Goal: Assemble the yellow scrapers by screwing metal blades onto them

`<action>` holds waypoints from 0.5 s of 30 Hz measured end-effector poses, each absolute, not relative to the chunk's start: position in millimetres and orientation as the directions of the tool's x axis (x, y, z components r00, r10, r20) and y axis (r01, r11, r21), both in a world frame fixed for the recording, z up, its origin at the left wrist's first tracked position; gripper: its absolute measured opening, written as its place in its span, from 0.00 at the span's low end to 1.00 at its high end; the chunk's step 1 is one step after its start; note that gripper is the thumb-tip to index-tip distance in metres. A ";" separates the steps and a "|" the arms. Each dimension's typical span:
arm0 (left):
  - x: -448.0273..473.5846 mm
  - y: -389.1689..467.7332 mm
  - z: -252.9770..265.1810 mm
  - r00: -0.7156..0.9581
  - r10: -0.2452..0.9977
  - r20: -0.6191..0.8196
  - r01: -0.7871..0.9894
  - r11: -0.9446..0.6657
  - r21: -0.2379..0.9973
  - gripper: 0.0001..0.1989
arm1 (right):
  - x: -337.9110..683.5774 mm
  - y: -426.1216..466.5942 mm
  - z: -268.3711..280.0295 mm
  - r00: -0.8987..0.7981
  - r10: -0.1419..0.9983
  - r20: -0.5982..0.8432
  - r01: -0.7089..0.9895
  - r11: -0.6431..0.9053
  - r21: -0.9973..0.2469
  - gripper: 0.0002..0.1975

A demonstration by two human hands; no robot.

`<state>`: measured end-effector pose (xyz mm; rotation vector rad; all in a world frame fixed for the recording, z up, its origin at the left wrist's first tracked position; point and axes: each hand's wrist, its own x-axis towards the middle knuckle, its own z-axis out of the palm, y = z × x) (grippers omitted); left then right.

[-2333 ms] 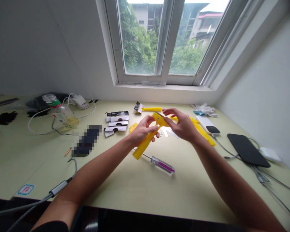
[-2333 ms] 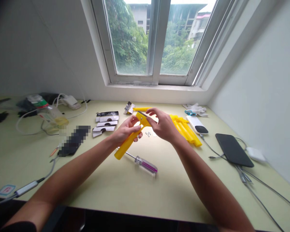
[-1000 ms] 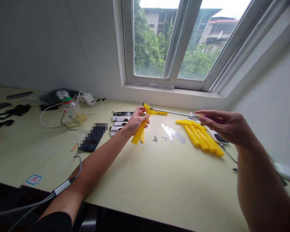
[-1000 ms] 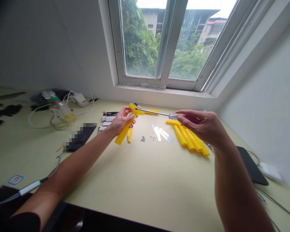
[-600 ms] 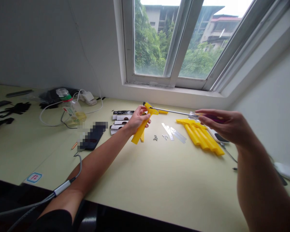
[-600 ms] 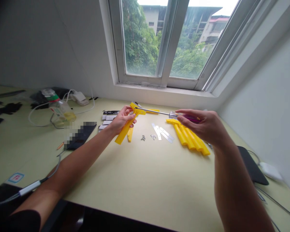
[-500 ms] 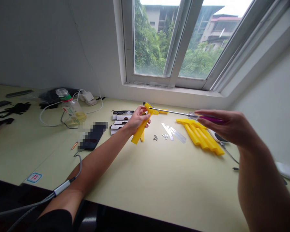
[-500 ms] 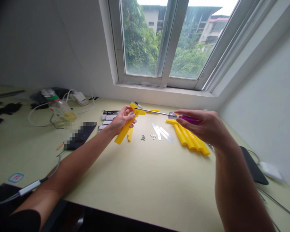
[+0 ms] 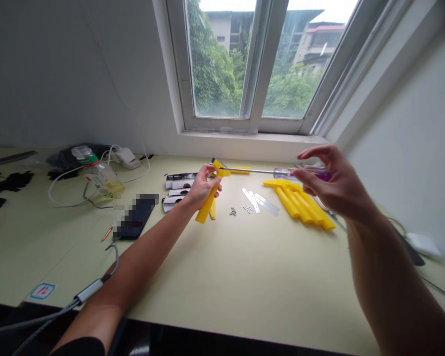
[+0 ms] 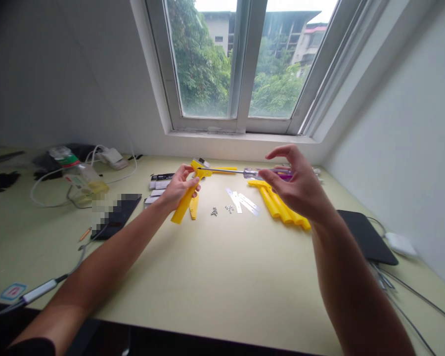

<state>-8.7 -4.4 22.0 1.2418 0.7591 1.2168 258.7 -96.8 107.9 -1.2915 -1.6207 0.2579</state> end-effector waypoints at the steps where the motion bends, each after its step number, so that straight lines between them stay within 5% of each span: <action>1: -7.9 -4.3 20.8 0.243 0.954 0.176 -0.261 -0.110 0.959 0.19 | 257.1 -93.0 104.2 0.137 0.791 0.596 0.566 0.431 -0.702 0.15; 4: -6.4 -3.4 17.1 0.207 0.964 0.169 -0.265 -0.111 0.958 0.19 | 252.6 -83.0 93.9 0.226 0.712 0.665 0.511 0.494 -0.703 0.11; 7: -7.1 -1.4 15.2 0.155 0.978 0.138 -0.279 -0.090 0.956 0.20 | 254.3 -77.4 87.6 0.063 0.768 0.637 0.535 0.513 -0.671 0.15; 12: -8.6 0.7 16.7 0.134 0.976 0.169 -0.274 -0.127 0.953 0.18 | 268.1 -73.9 84.3 0.172 0.776 0.607 0.718 0.323 -0.616 0.17; 15: -8.4 -0.4 18.5 0.117 0.978 0.175 -0.260 -0.140 0.955 0.18 | 274.0 -71.2 82.6 0.047 0.836 0.547 0.647 0.392 -0.654 0.25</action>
